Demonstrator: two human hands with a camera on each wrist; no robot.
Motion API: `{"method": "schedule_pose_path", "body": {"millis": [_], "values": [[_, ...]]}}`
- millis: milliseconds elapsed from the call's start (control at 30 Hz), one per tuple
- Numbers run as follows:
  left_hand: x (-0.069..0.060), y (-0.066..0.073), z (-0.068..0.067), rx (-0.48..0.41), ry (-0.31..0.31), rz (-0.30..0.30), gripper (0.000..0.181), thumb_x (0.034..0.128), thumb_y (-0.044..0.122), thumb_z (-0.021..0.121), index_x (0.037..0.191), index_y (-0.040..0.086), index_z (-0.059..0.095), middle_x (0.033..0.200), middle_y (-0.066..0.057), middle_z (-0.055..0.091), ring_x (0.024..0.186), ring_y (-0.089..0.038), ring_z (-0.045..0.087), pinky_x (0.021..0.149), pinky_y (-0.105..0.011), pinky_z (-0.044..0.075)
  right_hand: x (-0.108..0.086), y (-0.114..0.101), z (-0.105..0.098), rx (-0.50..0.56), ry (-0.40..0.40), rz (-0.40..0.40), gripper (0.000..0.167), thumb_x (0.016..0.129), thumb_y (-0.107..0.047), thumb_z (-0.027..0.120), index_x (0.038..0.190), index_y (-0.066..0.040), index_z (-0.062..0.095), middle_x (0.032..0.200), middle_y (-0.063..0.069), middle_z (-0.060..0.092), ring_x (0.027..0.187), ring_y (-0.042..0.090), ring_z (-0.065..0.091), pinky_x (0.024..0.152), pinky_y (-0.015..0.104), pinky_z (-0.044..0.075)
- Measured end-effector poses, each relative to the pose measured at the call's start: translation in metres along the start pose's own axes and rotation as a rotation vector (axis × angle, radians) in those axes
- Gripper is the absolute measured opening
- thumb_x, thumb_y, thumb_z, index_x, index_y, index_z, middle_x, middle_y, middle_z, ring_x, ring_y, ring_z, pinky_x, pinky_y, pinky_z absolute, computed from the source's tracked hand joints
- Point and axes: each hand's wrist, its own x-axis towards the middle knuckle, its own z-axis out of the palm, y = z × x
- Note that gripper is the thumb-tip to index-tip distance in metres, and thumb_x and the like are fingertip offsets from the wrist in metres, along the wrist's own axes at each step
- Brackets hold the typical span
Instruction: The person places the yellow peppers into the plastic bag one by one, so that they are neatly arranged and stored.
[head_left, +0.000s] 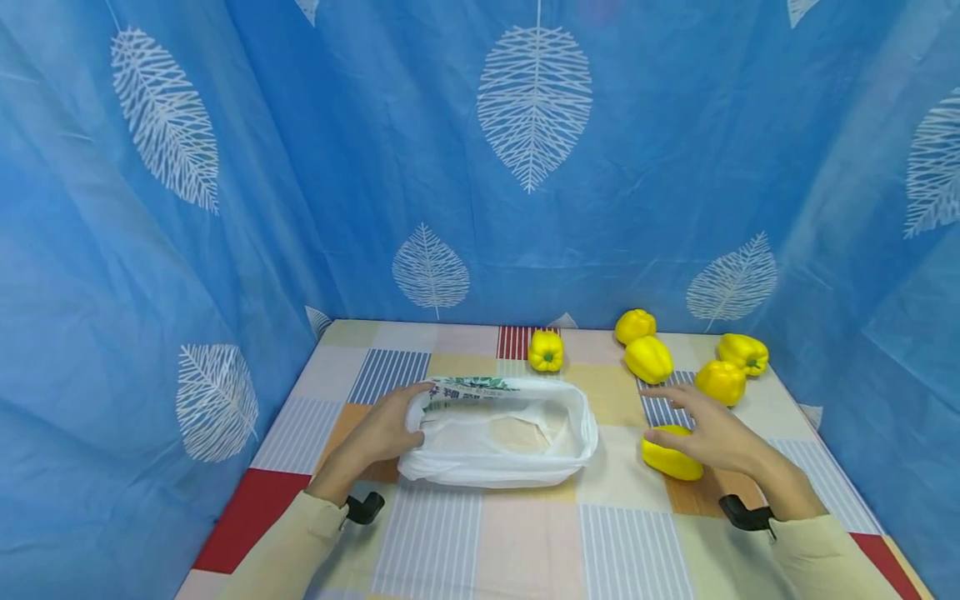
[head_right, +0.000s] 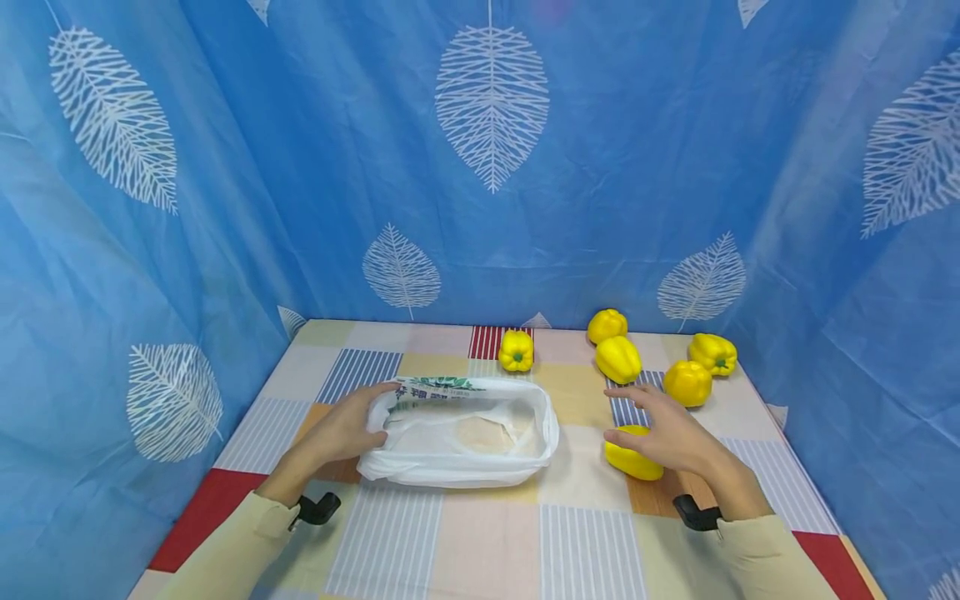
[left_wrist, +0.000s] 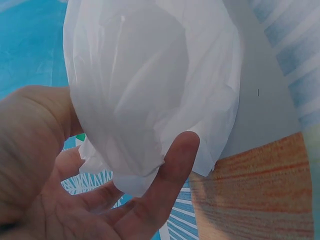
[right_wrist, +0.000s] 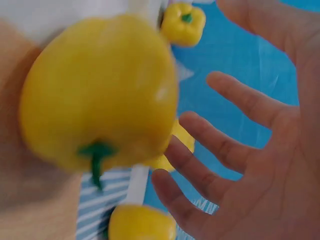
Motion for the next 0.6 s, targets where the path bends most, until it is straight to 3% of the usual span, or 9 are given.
{"method": "schedule_pose_path", "body": {"millis": [333, 600], "values": [[-0.001, -0.002, 0.001, -0.024, -0.017, 0.032, 0.088, 0.0901, -0.002, 0.088, 0.171, 0.006, 0.055, 0.172, -0.027, 0.059, 0.161, -0.055, 0.055, 0.125, -0.074, 0.056, -0.020, 0.035, 0.004, 0.131, -0.092, 0.092, 0.085, 0.102, -0.043, 0.089, 0.171, -0.007, 0.055, 0.177, 0.037, 0.046, 0.150, 0.066, 0.056, 0.114, 0.083, 0.058], [-0.001, -0.001, 0.003, -0.040, -0.027, 0.046, 0.089, 0.0912, -0.001, 0.088, 0.173, 0.006, 0.053, 0.172, -0.029, 0.059, 0.160, -0.055, 0.056, 0.123, -0.073, 0.058, -0.032, 0.051, 0.012, 0.182, -0.115, 0.069, 0.089, 0.098, -0.033, 0.094, 0.171, -0.003, 0.052, 0.169, 0.033, 0.058, 0.141, 0.054, 0.067, 0.113, 0.078, 0.060]]}}
